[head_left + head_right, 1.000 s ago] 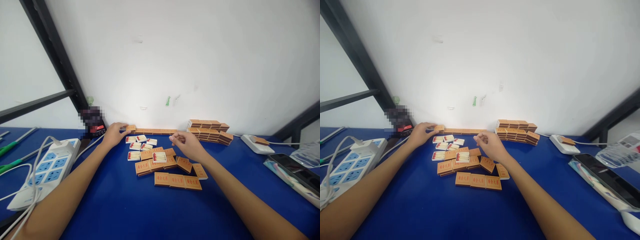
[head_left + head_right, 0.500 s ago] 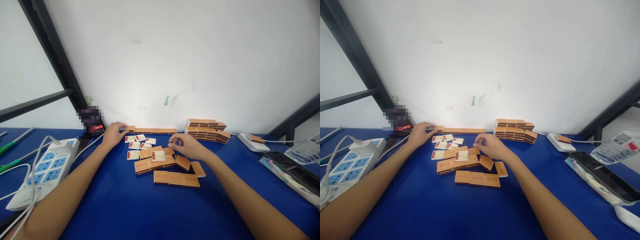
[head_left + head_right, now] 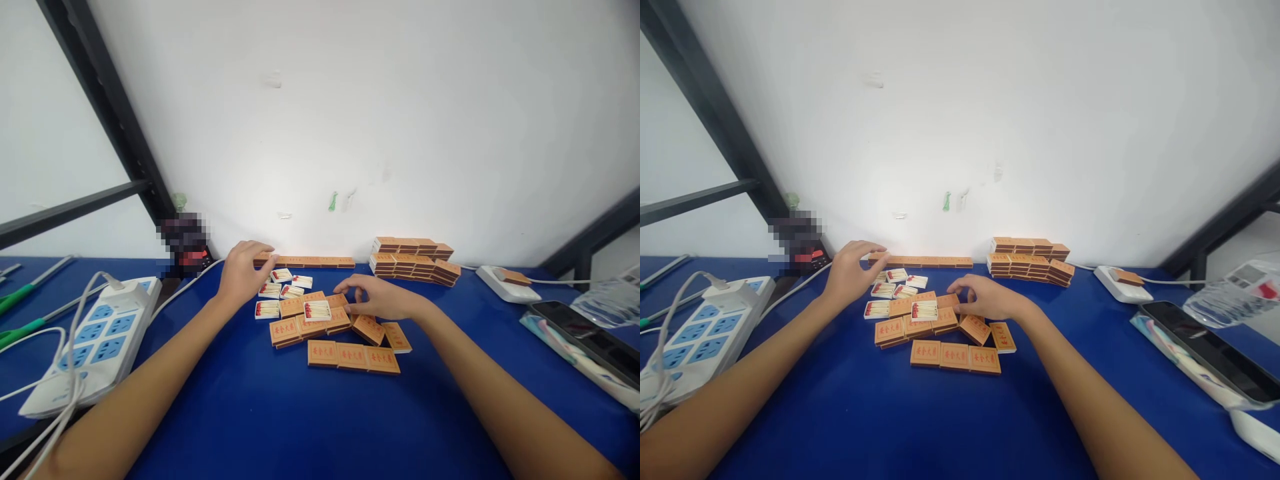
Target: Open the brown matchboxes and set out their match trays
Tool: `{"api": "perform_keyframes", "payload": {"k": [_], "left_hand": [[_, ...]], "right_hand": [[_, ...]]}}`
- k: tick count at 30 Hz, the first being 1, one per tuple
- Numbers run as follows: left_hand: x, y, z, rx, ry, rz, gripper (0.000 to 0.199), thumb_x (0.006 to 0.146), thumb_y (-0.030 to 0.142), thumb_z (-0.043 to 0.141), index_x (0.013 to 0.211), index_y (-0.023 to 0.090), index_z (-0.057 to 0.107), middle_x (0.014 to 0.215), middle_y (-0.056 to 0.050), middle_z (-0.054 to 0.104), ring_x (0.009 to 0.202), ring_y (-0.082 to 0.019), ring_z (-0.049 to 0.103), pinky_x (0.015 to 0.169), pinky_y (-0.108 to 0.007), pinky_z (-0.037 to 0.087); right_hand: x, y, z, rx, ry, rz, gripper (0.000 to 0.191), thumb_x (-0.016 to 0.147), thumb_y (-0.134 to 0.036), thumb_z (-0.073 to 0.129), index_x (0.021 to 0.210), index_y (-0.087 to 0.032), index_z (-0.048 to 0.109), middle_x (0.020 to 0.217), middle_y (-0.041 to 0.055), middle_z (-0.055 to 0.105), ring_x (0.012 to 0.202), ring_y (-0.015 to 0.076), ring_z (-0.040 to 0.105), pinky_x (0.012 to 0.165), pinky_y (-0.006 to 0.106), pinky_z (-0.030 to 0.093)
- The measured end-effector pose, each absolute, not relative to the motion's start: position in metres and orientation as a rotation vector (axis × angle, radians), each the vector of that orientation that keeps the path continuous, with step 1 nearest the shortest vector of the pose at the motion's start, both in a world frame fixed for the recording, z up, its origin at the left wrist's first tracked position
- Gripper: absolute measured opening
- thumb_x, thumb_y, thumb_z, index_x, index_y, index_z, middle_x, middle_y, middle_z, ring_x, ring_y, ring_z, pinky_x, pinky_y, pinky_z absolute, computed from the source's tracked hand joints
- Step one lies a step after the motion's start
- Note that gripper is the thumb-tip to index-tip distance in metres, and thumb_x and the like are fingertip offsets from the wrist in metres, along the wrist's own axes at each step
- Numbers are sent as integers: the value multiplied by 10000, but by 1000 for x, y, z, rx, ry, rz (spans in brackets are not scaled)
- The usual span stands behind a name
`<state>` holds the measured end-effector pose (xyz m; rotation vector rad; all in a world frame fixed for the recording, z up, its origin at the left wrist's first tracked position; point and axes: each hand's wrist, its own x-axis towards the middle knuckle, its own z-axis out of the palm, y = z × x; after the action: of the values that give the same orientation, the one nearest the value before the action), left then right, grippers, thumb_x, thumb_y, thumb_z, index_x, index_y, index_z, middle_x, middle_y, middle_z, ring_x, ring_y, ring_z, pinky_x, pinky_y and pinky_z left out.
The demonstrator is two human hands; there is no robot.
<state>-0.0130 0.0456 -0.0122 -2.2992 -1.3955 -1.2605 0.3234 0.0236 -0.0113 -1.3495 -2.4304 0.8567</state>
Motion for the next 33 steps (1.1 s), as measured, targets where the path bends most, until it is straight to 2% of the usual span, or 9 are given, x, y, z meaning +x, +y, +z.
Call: {"api": "perform_keyframes", "payload": {"k": [7, 11, 13, 17, 20, 24, 26, 29, 33], "left_hand": [[21, 12, -7, -2553, -1107, -1293, 147, 995, 318, 645, 1043, 211, 735, 1001, -58, 781, 941, -230, 695, 889, -414, 538], [24, 10, -12, -2623, -1054, -1300, 137, 1011, 299, 619, 1019, 212, 725, 1006, -61, 781, 958, -225, 706, 901, -420, 551], [23, 11, -15, -2625, -1060, -1316, 138, 1006, 311, 635, 1038, 213, 726, 1016, -60, 781, 962, -226, 711, 906, -425, 562], [25, 10, -16, -2634, -1074, -1320, 280, 967, 379, 713, 1197, 220, 710, 1187, -81, 768, 1105, -249, 702, 996, -458, 557], [28, 5, -14, -2702, -1019, -1262, 451, 939, 417, 753, 1338, 234, 650, 1307, -97, 728, 1220, -267, 664, 1063, -484, 529], [33, 0, -10, -2731, -921, -1215, 361, 953, 402, 737, 1260, 224, 674, 1146, -93, 756, 1085, -260, 684, 950, -460, 557], [33, -1, -8, -2728, -922, -1209, 284, 953, 372, 736, 1184, 215, 686, 1069, -81, 754, 1026, -250, 682, 914, -440, 554], [31, 0, -7, -2677, -977, -1279, 273, 927, 349, 758, 1155, 219, 682, 1066, -73, 751, 989, -239, 677, 899, -422, 547], [28, 1, -6, -2601, -1029, -1371, 312, 894, 301, 776, 1184, 233, 685, 1063, -59, 758, 953, -226, 677, 878, -405, 545]], "right_hand": [[324, 23, -6, -1290, -2490, 724, 313, 873, -437, 725, 1095, -218, 738, 1059, 94, 713, 873, 230, 652, 735, 353, 525], [326, 25, -8, -1378, -2493, 498, 281, 883, -461, 718, 997, -205, 731, 927, 88, 724, 762, 223, 628, 662, 343, 472], [326, 25, -6, -1410, -2487, 305, 262, 907, -447, 692, 973, -195, 721, 918, 101, 722, 777, 239, 630, 677, 353, 462], [316, 16, 4, -1291, -2474, 43, 239, 953, -353, 645, 1108, -181, 702, 1082, 139, 702, 896, 269, 653, 753, 372, 484], [301, 1, 12, -1143, -2485, -6, 252, 981, -316, 614, 1192, -188, 668, 1100, 129, 681, 884, 253, 649, 743, 366, 493], [286, -16, 17, -1070, -2489, -85, 255, 1001, -292, 582, 1226, -189, 645, 1106, 127, 668, 873, 252, 644, 695, 366, 484], [282, -19, 18, -1056, -2453, -31, 288, 997, -297, 588, 1267, -205, 626, 1120, 120, 668, 880, 251, 647, 701, 370, 488], [279, -17, 17, -1094, -2239, 233, 401, 979, -385, 642, 1342, -234, 562, 1082, 98, 674, 847, 230, 648, 706, 367, 506], [269, -18, 12, -1074, -1953, 712, 368, 970, -520, 649, 1185, -229, 588, 1096, 98, 670, 849, 203, 647, 653, 322, 516]]}}
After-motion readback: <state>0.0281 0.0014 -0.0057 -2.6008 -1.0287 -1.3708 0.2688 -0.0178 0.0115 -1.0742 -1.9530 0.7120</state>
